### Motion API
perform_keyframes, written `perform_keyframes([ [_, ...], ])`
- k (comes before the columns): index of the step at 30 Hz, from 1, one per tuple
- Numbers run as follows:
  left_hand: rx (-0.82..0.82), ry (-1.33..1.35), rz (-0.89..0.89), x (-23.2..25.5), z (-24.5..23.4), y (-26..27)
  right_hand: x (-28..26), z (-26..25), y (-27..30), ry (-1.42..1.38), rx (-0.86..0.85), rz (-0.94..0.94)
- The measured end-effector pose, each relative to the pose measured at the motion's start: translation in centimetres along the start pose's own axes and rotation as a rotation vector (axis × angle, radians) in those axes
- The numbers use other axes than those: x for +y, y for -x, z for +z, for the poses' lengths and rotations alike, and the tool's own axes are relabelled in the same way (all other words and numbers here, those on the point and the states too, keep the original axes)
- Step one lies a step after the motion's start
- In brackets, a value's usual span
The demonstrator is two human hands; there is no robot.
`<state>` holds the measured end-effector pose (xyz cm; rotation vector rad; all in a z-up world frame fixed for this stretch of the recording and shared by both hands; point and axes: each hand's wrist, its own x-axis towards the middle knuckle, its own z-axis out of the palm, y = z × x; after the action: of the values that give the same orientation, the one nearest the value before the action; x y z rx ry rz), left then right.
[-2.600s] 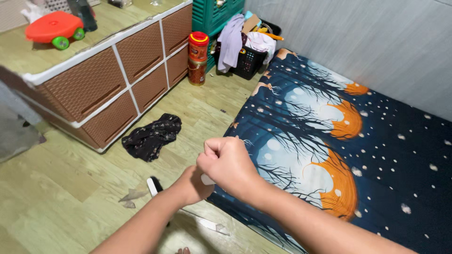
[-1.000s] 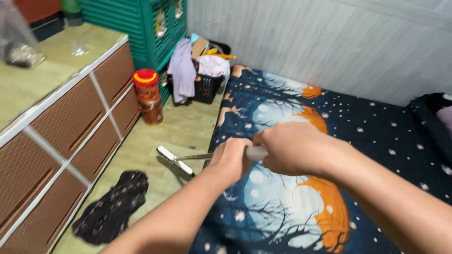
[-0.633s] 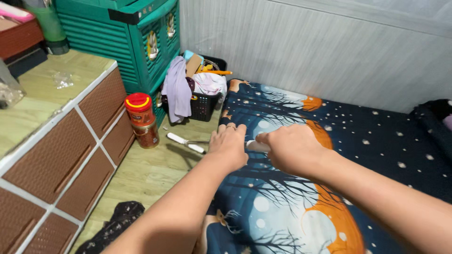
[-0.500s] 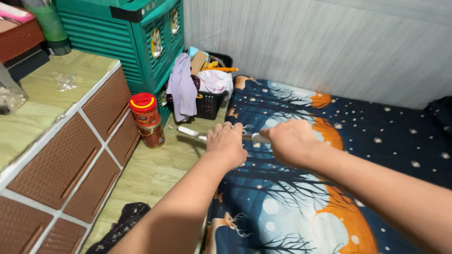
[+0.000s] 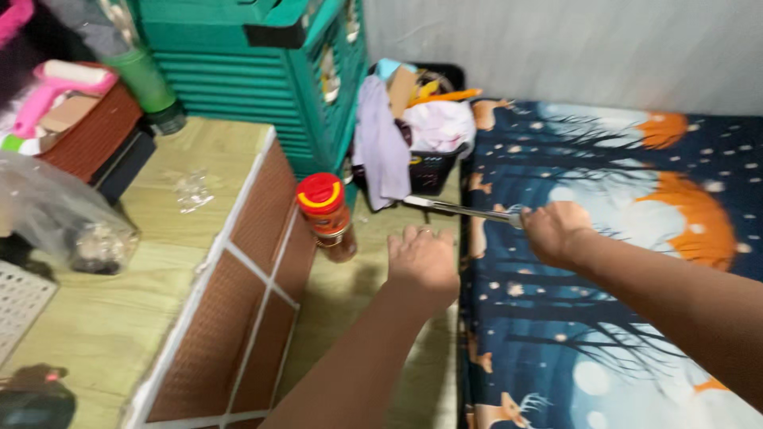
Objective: The person sweeps the wooden floor with a small hand broom, moving around a bed and storage units. The person gathers debris into a pile near the bed.
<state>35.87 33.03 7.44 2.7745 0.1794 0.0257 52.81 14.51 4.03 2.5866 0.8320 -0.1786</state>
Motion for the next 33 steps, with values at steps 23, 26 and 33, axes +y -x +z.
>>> perform_keyframes([
  [23,-0.084,0.141,0.116,3.5,0.7,-3.2,5.7,-12.5,6.8,0.267,-0.155,-0.129],
  [26,-0.056,0.13,0.084,1.5,1.7,-1.6,2.8,-9.2,3.6,0.277,-0.062,-0.179],
  [33,-0.062,0.06,0.066,-0.6,4.0,0.9,-3.0,-5.3,6.2,0.175,-0.259,-0.177],
])
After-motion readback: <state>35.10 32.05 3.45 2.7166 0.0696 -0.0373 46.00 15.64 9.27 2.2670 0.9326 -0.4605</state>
